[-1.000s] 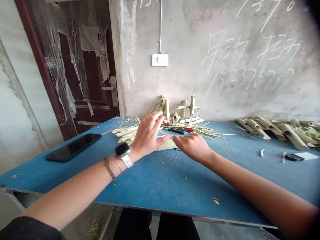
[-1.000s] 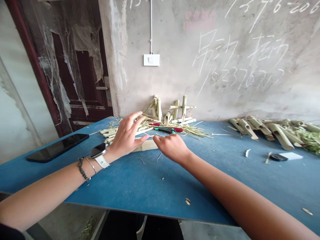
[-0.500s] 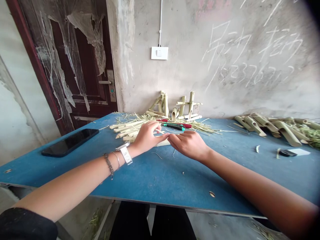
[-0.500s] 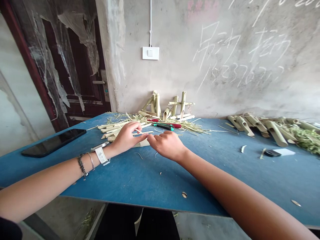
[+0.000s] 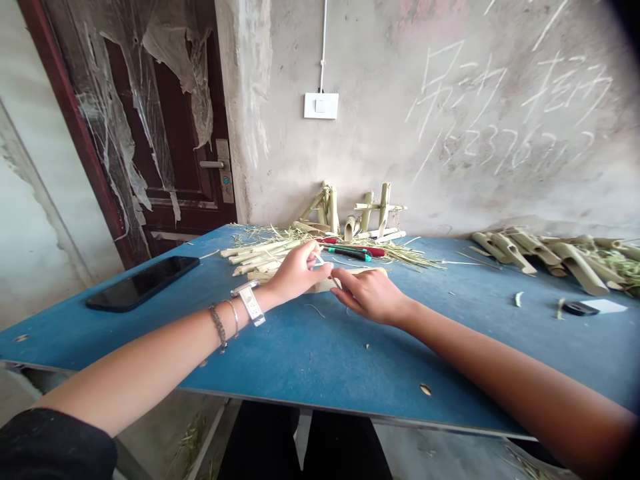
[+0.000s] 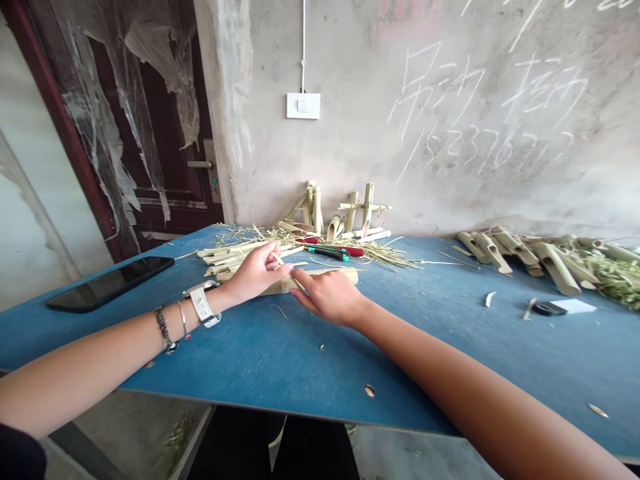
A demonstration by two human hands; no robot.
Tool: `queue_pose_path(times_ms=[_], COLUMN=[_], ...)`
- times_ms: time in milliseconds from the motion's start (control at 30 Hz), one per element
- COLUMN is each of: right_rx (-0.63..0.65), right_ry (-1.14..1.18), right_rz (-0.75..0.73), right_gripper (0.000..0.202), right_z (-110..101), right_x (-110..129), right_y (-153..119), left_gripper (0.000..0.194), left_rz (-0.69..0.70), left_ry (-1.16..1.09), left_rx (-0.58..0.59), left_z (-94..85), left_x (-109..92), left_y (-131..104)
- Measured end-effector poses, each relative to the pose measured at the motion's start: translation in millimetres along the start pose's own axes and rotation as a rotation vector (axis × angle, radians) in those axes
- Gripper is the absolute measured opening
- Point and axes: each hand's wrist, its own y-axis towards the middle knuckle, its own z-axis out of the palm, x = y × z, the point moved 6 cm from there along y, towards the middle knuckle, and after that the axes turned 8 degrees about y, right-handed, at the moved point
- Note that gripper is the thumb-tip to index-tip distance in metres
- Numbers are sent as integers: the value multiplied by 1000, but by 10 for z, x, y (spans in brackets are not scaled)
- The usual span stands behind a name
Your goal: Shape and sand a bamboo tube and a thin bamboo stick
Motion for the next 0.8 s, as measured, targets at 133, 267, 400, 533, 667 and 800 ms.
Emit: queue_pose_path(times_ms=[133, 267, 400, 533, 667, 800], right_rx=[63, 75, 99, 98, 90, 77], right_ry=[-21, -11, 2, 65, 184, 226], right_rz=[6, 34, 35, 46, 68, 108], right_gripper=[35, 36, 36, 35, 34, 32], right_z=[47, 47, 64, 65, 61, 63], right_x=[-11, -14, -7, -20, -31, -57], right_y=[-13, -19, -21, -22, -21, -16], left_gripper=[23, 21, 15, 16, 31, 36], left_rz=[-1, 25, 78, 53, 65, 52], left_ry=[-4, 42, 82, 4, -114, -179], left_rx=[22, 31, 56, 107, 130, 116], left_z=[-1, -11, 6, 47, 72, 56], left_x=[42, 19, -32, -4, 3, -8], left_y=[11, 0, -27, -37, -40, -39])
